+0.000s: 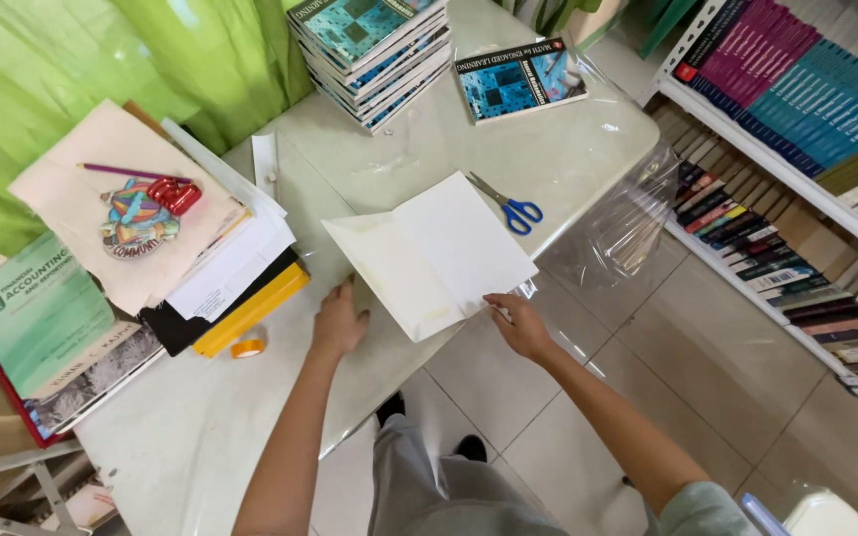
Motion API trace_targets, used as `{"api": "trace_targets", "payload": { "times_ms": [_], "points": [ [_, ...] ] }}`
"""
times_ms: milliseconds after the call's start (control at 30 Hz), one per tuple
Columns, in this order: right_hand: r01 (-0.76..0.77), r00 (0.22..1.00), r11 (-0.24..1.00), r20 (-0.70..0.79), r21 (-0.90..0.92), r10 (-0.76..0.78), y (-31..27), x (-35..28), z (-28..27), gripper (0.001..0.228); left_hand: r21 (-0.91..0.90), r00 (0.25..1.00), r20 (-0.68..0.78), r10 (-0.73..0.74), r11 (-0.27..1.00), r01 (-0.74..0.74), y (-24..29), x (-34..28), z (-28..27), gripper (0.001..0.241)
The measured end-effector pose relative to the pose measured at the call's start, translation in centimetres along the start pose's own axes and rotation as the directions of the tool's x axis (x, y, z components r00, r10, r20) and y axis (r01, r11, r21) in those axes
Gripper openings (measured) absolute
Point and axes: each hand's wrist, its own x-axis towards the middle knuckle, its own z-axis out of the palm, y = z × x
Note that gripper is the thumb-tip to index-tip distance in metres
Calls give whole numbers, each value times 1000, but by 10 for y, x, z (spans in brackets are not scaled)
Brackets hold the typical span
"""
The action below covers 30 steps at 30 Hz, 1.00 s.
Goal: Protecting a book cover with a clear plastic wrap and securing it with tape.
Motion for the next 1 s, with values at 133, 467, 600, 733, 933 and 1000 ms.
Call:
{"api": "trace_targets", "payload": {
  "times_ms": [133,467,600,733,933,1000],
  "points": [
    [11,1000,999,14,32,-11,-8,-7,-4,34,-178,1000,-19,15,984,-18,33,-8,3,89],
    [-66,993,848,-47,527,107,11,13,-16,82,116,953,65,297,946,-303,122,12,12,105],
    [-119,956,738,-123,664,265,51,32,-14,82,243,926,191,325,898,-366,123,50,66,99],
    [-49,933,724,-227,688,280,42,49,-24,71,285,901,222,373,858,-426,117,68,80,86],
    [-356,762,828,-378,433,525,69,72,-8,57,255,847,295,443,818,-516,101,109,77,74],
    [-578,725,802,-355,153,590,71,78,-8,54,215,870,176,460,845,-490,82,142,96,74]
  ]
}}
